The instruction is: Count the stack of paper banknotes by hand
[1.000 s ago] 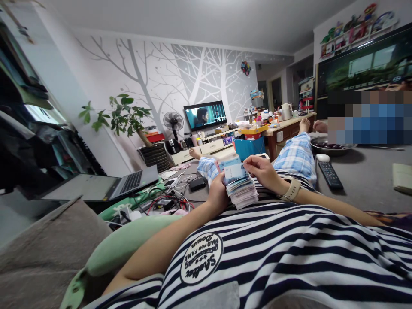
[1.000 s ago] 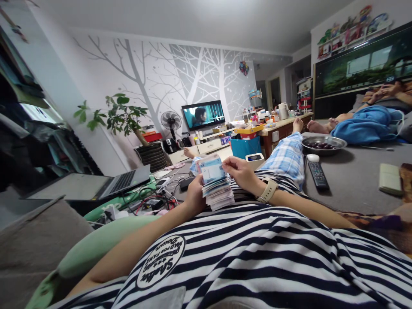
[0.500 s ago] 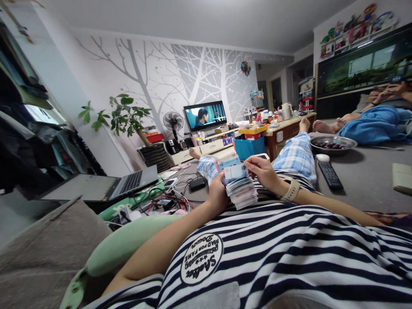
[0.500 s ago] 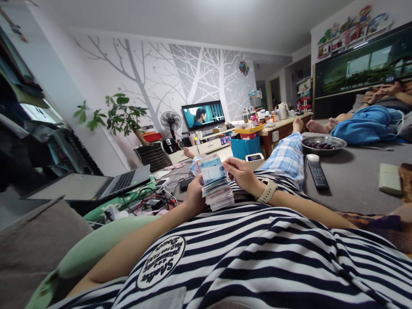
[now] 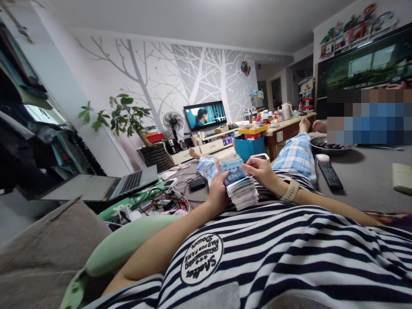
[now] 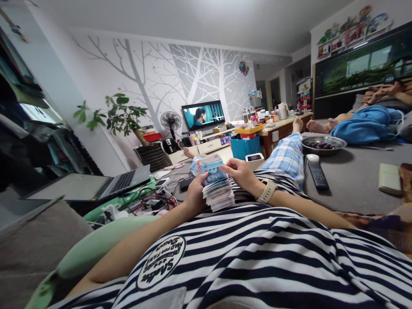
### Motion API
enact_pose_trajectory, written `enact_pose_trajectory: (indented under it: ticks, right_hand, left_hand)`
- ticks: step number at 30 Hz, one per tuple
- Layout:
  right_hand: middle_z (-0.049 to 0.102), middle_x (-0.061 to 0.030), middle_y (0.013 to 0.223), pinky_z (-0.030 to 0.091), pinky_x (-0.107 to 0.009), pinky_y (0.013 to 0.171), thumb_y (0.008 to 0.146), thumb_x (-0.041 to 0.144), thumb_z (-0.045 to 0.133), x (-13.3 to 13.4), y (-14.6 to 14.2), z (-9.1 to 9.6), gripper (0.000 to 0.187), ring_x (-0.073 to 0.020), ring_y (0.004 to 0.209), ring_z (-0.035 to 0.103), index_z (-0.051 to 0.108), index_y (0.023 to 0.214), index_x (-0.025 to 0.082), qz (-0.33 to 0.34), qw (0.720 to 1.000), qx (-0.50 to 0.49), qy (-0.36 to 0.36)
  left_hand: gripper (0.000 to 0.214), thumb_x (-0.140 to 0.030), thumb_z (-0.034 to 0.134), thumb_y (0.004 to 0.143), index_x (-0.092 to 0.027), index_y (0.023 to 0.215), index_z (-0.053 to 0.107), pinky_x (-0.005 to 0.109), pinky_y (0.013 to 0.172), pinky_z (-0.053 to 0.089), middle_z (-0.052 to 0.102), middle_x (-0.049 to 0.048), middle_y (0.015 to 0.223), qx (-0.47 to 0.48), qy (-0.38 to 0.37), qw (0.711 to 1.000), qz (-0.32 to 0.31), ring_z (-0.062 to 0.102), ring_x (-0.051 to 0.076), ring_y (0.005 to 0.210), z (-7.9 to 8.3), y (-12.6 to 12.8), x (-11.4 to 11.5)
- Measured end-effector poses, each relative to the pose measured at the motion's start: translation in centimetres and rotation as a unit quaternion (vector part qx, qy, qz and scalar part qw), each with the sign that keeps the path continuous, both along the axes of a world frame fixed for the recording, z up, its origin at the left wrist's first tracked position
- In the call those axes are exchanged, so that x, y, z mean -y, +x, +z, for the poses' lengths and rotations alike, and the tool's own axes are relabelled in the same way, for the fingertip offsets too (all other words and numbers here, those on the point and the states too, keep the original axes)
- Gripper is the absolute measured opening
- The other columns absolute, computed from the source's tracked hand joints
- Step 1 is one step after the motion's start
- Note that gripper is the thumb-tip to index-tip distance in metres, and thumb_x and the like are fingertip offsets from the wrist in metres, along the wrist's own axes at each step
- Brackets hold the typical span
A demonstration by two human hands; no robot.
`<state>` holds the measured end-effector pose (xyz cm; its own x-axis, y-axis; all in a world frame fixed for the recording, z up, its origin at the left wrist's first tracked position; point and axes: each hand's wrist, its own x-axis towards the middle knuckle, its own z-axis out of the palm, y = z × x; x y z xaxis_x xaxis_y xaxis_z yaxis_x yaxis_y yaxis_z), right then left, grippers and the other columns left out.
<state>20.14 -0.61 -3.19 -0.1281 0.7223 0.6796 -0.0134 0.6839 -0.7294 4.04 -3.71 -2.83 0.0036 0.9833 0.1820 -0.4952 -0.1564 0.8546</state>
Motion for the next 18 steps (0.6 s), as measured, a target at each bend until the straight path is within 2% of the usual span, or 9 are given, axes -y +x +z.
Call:
enact_pose_trajectory:
  ticks: [4, 8, 14, 18]
  right_hand:
    - [0.052, 0.0026, 0.056, 0.033, -0.027, 0.054, 0.078, 0.058, 0.069, -0.33, -0.04, 0.02, 0.044, -0.0121, 0.055, 0.045, 0.054, 0.063, 0.019, -0.020, 1.000, 0.012, 0.000]
    - [0.049, 0.0030, 0.055, 0.032, -0.027, 0.054, 0.078, 0.054, 0.069, -0.46, -0.11, 0.13, 0.043, -0.0119, 0.055, 0.043, 0.051, 0.060, 0.020, -0.048, 0.998, 0.026, 0.013]
    - [0.049, 0.0026, 0.059, 0.032, -0.028, 0.056, 0.081, 0.049, 0.067, -0.19, -0.07, 0.22, 0.038, -0.0125, 0.058, 0.042, 0.052, 0.062, 0.020, -0.066, 0.997, 0.025, 0.044]
    - [0.047, 0.0026, 0.062, 0.033, -0.028, 0.057, 0.082, 0.051, 0.067, 0.12, 0.03, 0.25, 0.039, -0.0128, 0.061, 0.041, 0.052, 0.064, 0.020, -0.054, 0.996, 0.021, 0.061]
  left_hand:
    - [0.030, -0.022, 0.067, 0.072, -0.014, 0.101, 0.072, 0.041, 0.098, 0.053, 0.078, 0.0089, 0.100, 0.003, 0.024, 1.000, -0.021, 0.070, 0.029, 0.107, -0.17, 0.00, 0.03]
    - [0.029, -0.022, 0.069, 0.072, -0.016, 0.100, 0.072, 0.042, 0.098, 0.053, 0.078, 0.0086, 0.101, 0.002, 0.026, 0.999, -0.026, 0.070, 0.029, 0.108, -0.21, 0.04, 0.04]
    - [0.022, -0.025, 0.063, 0.081, -0.013, 0.097, 0.072, 0.042, 0.098, 0.053, 0.077, 0.0109, 0.100, 0.029, -0.007, 1.000, -0.001, 0.070, 0.028, 0.106, -0.12, 0.26, -0.35]
    - [0.023, -0.027, 0.063, 0.081, -0.013, 0.098, 0.071, 0.043, 0.098, 0.054, 0.077, 0.0111, 0.101, 0.048, -0.026, 0.998, 0.006, 0.070, 0.029, 0.106, 0.26, 0.48, -0.33]
